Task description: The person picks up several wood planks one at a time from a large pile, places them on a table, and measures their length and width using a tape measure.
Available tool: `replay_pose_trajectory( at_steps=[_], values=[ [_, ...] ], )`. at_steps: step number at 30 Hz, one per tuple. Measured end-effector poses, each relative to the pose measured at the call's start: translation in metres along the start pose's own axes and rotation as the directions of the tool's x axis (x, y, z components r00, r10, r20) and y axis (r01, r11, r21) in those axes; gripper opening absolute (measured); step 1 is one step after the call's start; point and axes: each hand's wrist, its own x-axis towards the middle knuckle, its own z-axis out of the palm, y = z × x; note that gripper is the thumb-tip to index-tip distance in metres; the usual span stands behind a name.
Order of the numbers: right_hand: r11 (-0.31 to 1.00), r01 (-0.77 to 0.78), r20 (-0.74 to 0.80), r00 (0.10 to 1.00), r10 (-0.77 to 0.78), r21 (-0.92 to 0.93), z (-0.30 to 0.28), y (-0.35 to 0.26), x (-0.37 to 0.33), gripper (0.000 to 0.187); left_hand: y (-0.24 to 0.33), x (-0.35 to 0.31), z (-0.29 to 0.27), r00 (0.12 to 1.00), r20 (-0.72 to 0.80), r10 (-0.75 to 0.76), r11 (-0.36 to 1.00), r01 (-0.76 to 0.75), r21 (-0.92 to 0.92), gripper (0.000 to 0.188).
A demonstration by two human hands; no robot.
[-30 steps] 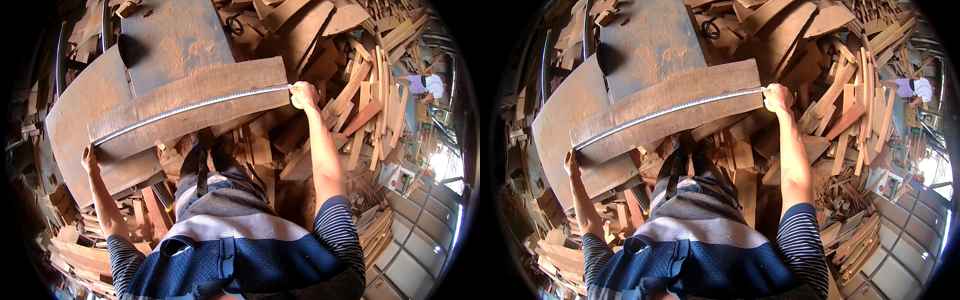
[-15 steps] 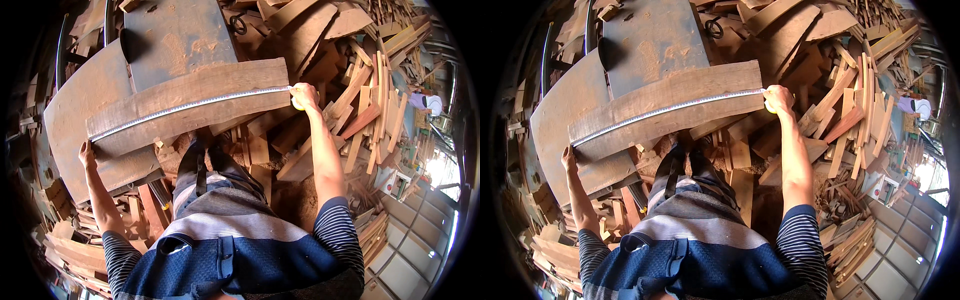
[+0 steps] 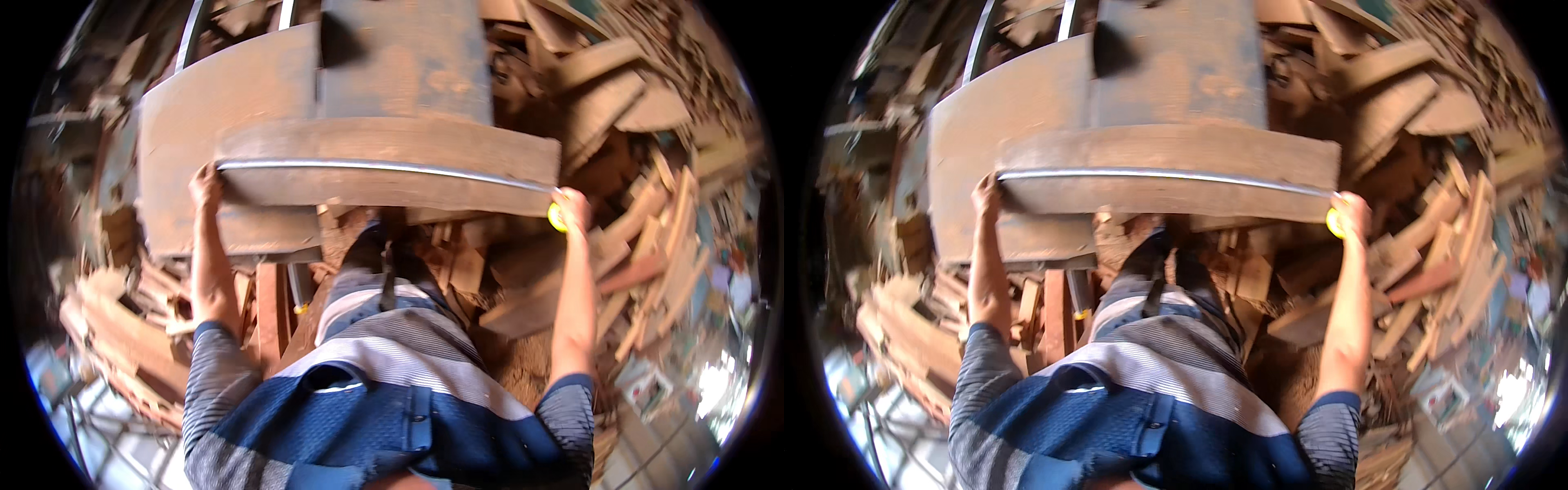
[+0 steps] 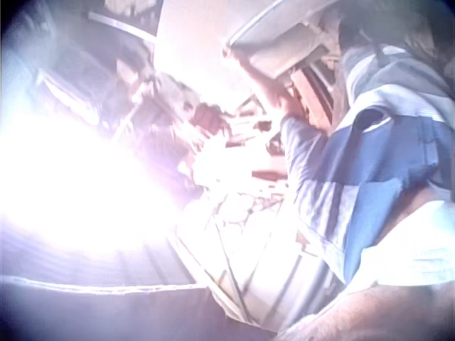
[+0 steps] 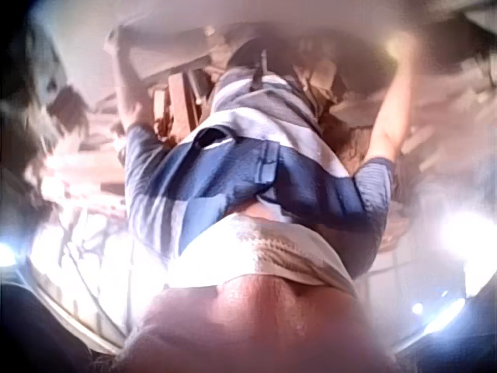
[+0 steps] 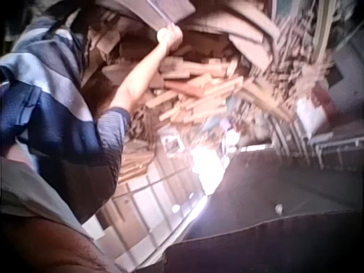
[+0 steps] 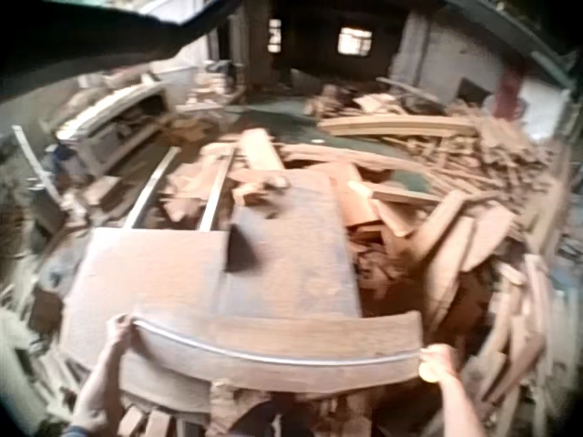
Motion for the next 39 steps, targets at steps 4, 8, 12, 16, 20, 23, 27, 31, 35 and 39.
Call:
replay_pose_trajectory(
  at_steps=[4,8,12,16,20,23,27,31,35,39],
  values=[
    [0.998,-0.055,-0.011,0.998,0.055,0.008,-0.003,-0.033,-0.013,0.028,-0.012,0.001,-0.01,0.995,-0.099,-0.024,0.992,0.037,0.122,0.033],
    [0.998,-0.059,-0.009,0.998,0.058,-0.035,-0.001,-0.036,-0.009,0.027,-0.015,-0.002,-0.007,0.991,-0.123,-0.046,0.99,0.062,0.126,0.034],
    [0.998,-0.04,0.002,0.999,0.04,-0.047,-0.004,-0.035,-0.009,0.026,-0.018,0.002,-0.005,0.992,-0.123,-0.027,0.98,0.051,0.192,0.038],
    [0.999,-0.035,-0.019,0.999,0.034,-0.025,-0.002,-0.039,-0.01,0.025,-0.026,0.007,-0.008,0.989,-0.146,-0.007,0.982,0.035,0.185,0.039],
    [0.999,-0.048,-0.008,0.999,0.048,-0.014,-0.002,-0.035,-0.009,0.024,-0.017,0.0,-0.004,0.988,-0.142,-0.053,0.98,0.079,0.185,0.038],
    [1.0,-0.03,-0.016,0.999,0.03,-0.002,0.0,-0.03,-0.008,0.024,-0.011,-0.006,-0.001,0.984,-0.177,-0.006,0.981,0.041,0.191,0.036],
    [1.0,-0.018,-0.028,0.999,0.018,0.008,0.001,-0.03,-0.009,0.024,-0.004,-0.009,-0.002,0.989,-0.144,-0.019,0.978,0.048,0.204,0.034],
    [0.999,-0.008,-0.026,1.0,0.009,0.038,0.001,-0.032,-0.012,0.025,-0.01,-0.006,-0.004,0.989,-0.148,0.003,0.983,0.025,0.184,0.034],
    [1.0,0.005,-0.035,0.999,-0.005,0.016,0.002,-0.033,-0.01,0.025,-0.022,0.003,-0.008,0.983,-0.184,0.0,0.985,0.032,0.171,0.036],
    [0.999,-0.039,-0.032,0.999,0.04,0.03,0.001,-0.033,-0.012,0.024,-0.024,0.006,-0.004,0.989,-0.142,-0.031,0.988,0.051,0.142,0.038]
  ],
)
